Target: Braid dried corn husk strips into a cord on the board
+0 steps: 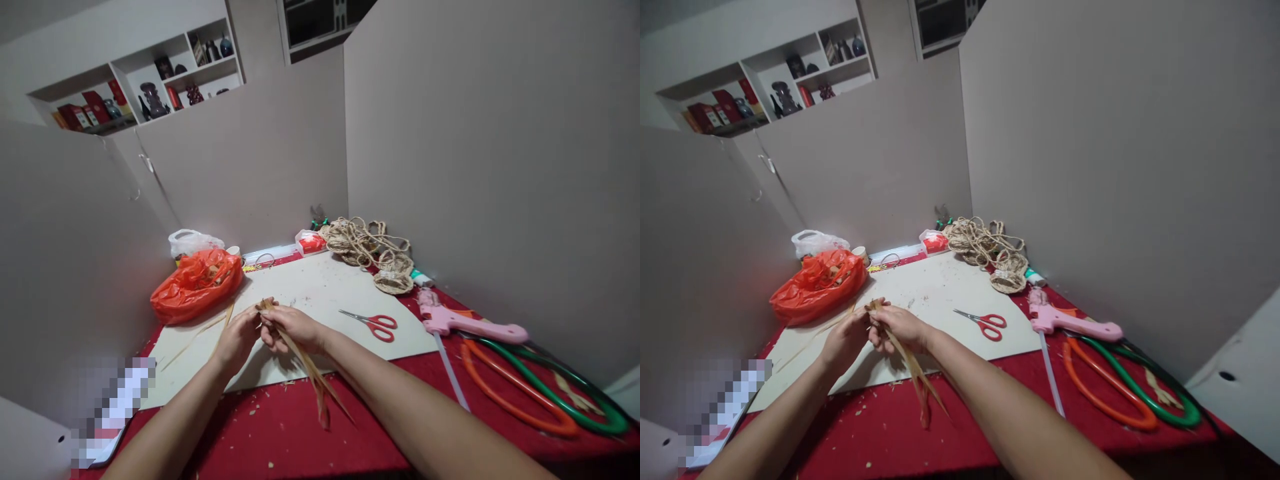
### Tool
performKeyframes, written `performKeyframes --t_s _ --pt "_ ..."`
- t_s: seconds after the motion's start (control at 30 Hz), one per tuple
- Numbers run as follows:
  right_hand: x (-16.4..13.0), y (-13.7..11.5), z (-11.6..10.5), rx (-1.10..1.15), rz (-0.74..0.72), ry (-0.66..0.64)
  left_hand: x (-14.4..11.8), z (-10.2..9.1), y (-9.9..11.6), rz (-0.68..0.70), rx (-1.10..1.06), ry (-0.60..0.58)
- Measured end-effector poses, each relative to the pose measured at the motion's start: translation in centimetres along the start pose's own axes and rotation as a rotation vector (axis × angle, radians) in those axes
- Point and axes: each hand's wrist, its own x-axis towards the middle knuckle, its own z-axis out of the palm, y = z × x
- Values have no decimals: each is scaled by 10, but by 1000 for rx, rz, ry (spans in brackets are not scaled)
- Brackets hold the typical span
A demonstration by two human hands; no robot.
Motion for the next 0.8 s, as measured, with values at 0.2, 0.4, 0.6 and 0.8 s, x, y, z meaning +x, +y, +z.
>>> performKeyframes --t_s 0.2,0.4,0.6,0.8 --pt "-2 -1 0 40 170 -136 -3 1 -3 -19 99 21" --pt "-1 -5 -2 100 329 -269 0 2 -7 -12 77 11" --pt "-3 -8 -2 100 258 -207 4 0 -12 23 8 94" --pt "-5 -5 4 169 147 -152 0 -4 -13 -60 -123 94"
